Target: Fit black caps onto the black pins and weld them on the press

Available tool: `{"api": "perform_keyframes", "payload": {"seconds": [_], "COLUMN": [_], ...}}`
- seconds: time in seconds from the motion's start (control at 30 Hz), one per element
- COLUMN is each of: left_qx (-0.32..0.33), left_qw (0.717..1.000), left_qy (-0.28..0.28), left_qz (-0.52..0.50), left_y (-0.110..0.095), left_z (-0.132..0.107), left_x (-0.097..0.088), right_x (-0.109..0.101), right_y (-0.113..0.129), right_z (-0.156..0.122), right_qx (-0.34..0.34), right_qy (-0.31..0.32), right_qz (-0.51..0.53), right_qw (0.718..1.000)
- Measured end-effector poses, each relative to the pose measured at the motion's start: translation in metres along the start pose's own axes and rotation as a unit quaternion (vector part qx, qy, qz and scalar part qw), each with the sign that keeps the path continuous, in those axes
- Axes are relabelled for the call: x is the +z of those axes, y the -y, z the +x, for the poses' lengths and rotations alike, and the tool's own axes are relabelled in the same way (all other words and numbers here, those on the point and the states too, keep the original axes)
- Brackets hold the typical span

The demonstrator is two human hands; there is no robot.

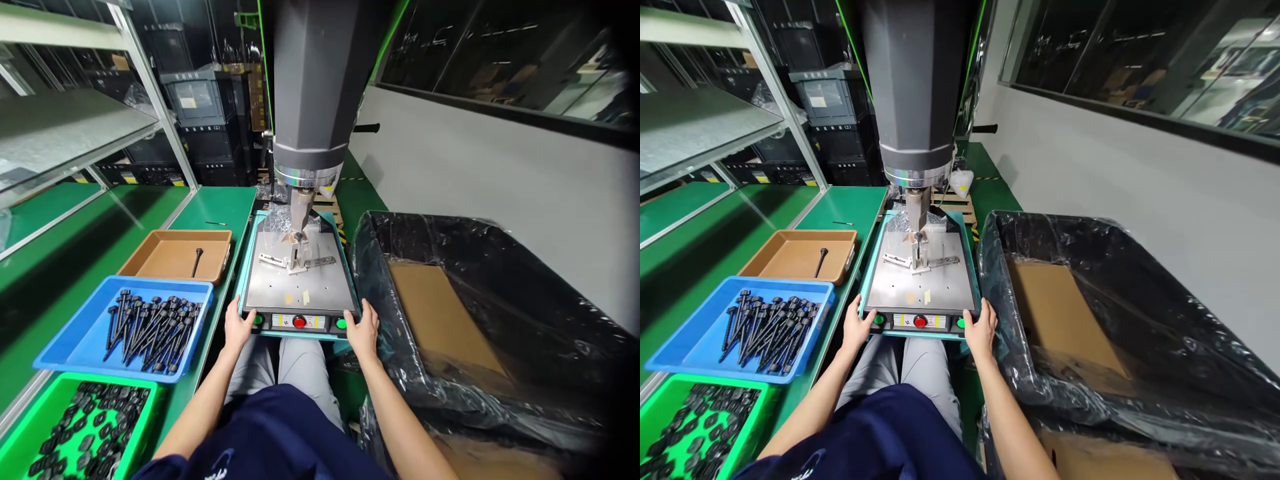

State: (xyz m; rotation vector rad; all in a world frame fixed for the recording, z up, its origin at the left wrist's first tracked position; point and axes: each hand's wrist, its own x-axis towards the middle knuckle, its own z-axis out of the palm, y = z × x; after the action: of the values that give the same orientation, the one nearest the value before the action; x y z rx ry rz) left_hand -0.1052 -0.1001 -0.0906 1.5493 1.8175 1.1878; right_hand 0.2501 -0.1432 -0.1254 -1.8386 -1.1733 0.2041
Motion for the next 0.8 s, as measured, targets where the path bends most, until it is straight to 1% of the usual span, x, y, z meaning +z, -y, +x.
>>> {"api": "perform_keyframes", "payload": {"seconds": [0.1,0.17,0.3,0.4,0.5,0.6,0.7,0.8], "left_qx": [-0.015,-0.015,-0.012,-0.015,-0.018,0.006,0.036,0.044], "left_qw": [0.998,0.998,0.997,0.997,0.998,0.997,0.994,0.993], "left_qy": [0.054,0.066,0.072,0.071,0.062,0.072,0.092,0.096], "left_qz": [-0.009,-0.016,-0.023,-0.023,-0.011,0.019,0.041,0.046], "left_y": [0.02,0.027,0.03,0.029,0.03,0.035,0.041,0.044], "left_z": [-0.014,-0.015,-0.012,-0.012,-0.013,-0.014,-0.015,-0.016], "left_x": [0.002,0.003,0.002,0.002,0.004,0.005,0.005,0.005], "right_x": [0.005,0.007,0.006,0.005,0.008,0.01,0.01,0.009], "right_y": [-0.018,-0.027,-0.038,-0.039,-0.037,-0.036,-0.038,-0.041], "right_z": [-0.019,-0.022,-0.021,-0.021,-0.025,-0.03,-0.033,-0.034], "right_qx": [0.055,0.074,0.058,0.051,0.062,0.061,0.06,0.056], "right_qy": [0.069,0.094,0.117,0.116,0.094,0.081,0.092,0.097], "right_qz": [0.008,0.014,0.014,0.008,-0.002,0.001,0.009,0.012], "right_qw": [0.996,0.993,0.991,0.992,0.994,0.995,0.994,0.994]}}
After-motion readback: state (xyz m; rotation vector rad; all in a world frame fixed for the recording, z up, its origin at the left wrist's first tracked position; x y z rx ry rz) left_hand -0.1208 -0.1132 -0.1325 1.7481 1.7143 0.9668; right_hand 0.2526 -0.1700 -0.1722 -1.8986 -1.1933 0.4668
